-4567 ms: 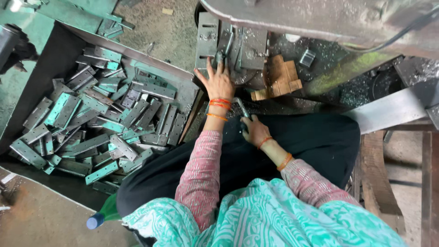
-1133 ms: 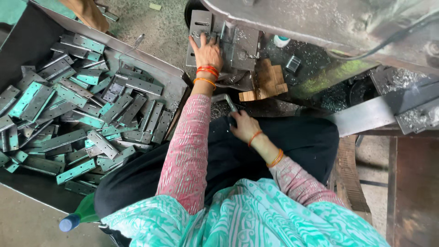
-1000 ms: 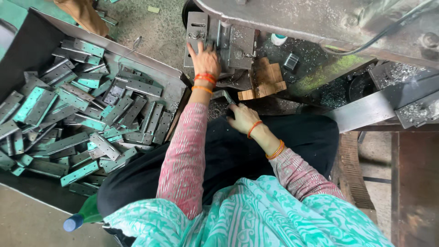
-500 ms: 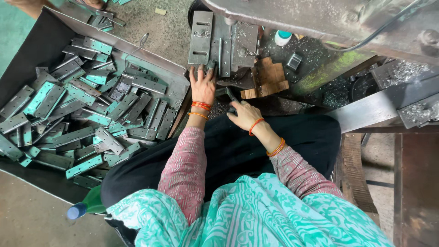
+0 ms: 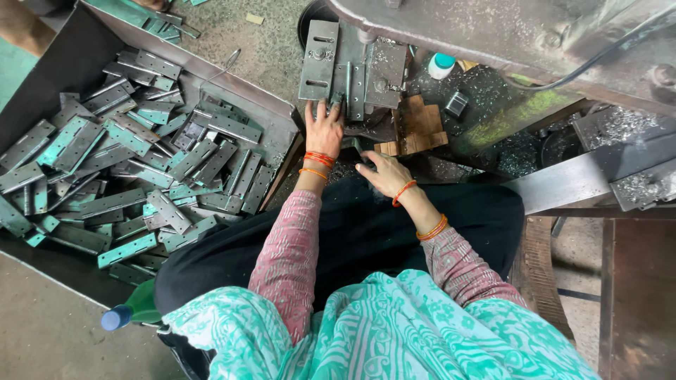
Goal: The person repeatedly picks up metal brackets from a bin, places them into a press machine, and operates the lever to process each piece. After each cycle, the processed bracket is dropped back into the bin. The person handles the brackets one at a time throughout the clip.
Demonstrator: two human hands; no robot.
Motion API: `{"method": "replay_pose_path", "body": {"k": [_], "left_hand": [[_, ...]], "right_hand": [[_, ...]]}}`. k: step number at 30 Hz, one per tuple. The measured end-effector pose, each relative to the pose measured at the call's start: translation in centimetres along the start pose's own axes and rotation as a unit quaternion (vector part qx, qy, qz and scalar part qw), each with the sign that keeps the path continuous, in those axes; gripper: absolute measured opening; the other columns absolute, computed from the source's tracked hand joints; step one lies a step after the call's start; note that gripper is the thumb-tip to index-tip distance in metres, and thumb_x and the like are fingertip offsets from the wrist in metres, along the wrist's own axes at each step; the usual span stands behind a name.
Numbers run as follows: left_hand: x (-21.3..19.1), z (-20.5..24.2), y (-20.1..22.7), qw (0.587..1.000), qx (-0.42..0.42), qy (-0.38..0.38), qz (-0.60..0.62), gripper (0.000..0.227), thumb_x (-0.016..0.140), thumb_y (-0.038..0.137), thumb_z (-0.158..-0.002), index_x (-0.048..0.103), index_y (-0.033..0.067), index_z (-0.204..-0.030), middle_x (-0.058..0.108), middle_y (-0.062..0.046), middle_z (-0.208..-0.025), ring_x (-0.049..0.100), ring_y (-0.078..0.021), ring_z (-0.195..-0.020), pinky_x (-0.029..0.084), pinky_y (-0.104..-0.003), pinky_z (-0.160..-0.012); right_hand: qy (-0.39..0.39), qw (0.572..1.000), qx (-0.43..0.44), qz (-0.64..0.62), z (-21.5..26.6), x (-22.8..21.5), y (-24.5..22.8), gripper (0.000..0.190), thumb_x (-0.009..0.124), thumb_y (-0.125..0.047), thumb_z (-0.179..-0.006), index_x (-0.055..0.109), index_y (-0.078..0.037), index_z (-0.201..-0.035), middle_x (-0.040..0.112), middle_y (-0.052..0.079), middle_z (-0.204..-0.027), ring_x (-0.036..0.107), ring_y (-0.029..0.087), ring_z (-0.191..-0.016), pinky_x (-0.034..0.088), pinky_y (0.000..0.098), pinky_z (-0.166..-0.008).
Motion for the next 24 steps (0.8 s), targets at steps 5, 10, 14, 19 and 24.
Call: {"method": "replay_pose_path", "body": {"k": [5, 10, 14, 19, 24], "left_hand": [[-2.7, 0.1, -0.1, 0.998, 0.007, 0.051, 0.042, 0.028, 0.062, 0.016, -0.096, 0.073, 0.0061, -0.119, 0.065, -0.006, -0.131, 0.051, -0.0313, -0.13, 0.032, -0.058, -0.119], [-7.3, 0.9, 0.1, 0.975, -0.074, 0.134, 0.164, 0.038, 0.071, 0.008, -0.075, 0.073, 0.0013, -0.112, 0.068, -0.012, -0.117, 0.055, -0.0339, -0.113, 0.041, -0.051, -0.102], [-5.8, 0.6, -0.9, 0.892, -0.24, 0.138, 0.356, 0.019, 0.075, 0.002, -0.081, 0.071, 0.001, -0.099, 0.07, -0.011, -0.1, 0.058, -0.0323, -0.099, 0.051, -0.043, -0.09], [-0.5, -3.0, -3.1, 0.674, -0.235, 0.071, 0.697, 0.019, 0.076, 0.002, -0.087, 0.075, 0.0012, -0.105, 0.072, -0.009, -0.099, 0.064, -0.0275, -0.097, 0.05, -0.036, -0.09], [-0.4, -5.0, -5.2, 0.963, -0.161, 0.098, 0.192, 0.053, 0.082, 0.018, -0.071, 0.073, 0.0096, -0.123, 0.068, -0.009, -0.127, 0.056, -0.0332, -0.114, 0.048, -0.047, -0.097]], "right_hand": [[0.047, 0.998, 0.004, -0.036, -0.3, -1.3, 0.8, 0.046, 0.064, -0.044, -0.097, 0.068, -0.008, -0.127, 0.072, 0.018, -0.115, 0.068, 0.034, -0.106, 0.053, 0.0426, -0.091], [0.118, 0.977, 0.012, -0.176, -3.5, -2.2, 3.5, 0.041, 0.074, -0.02, -0.092, 0.066, -0.009, -0.131, 0.071, 0.006, -0.109, 0.065, 0.013, -0.078, 0.056, 0.0274, -0.069], [0.155, 0.937, -0.02, -0.311, -6.5, -2.1, 4.8, 0.041, 0.077, -0.01, -0.092, 0.065, -0.011, -0.131, 0.07, -0.001, -0.106, 0.064, 0.005, -0.083, 0.052, 0.0202, -0.068], [0.162, 0.875, -0.008, -0.456, -7.2, -4.8, 5.4, 0.018, 0.078, -0.01, -0.1, 0.072, -0.009, -0.117, 0.072, -0.001, -0.098, 0.066, 0.006, -0.082, 0.05, 0.0211, -0.064], [0.351, 0.926, -0.109, -0.085, -7.1, -5.9, 3.8, 0.022, 0.082, -0.005, -0.089, 0.068, -0.011, -0.104, 0.071, 0.002, -0.097, 0.069, 0.019, -0.082, 0.052, 0.0327, -0.067]]}}
Point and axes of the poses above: each hand's wrist, its own z-axis away from the middle knuckle, its own x-axis out of the palm, y = z × x, the point moved 1 cm from there along -z, towards the middle knuckle
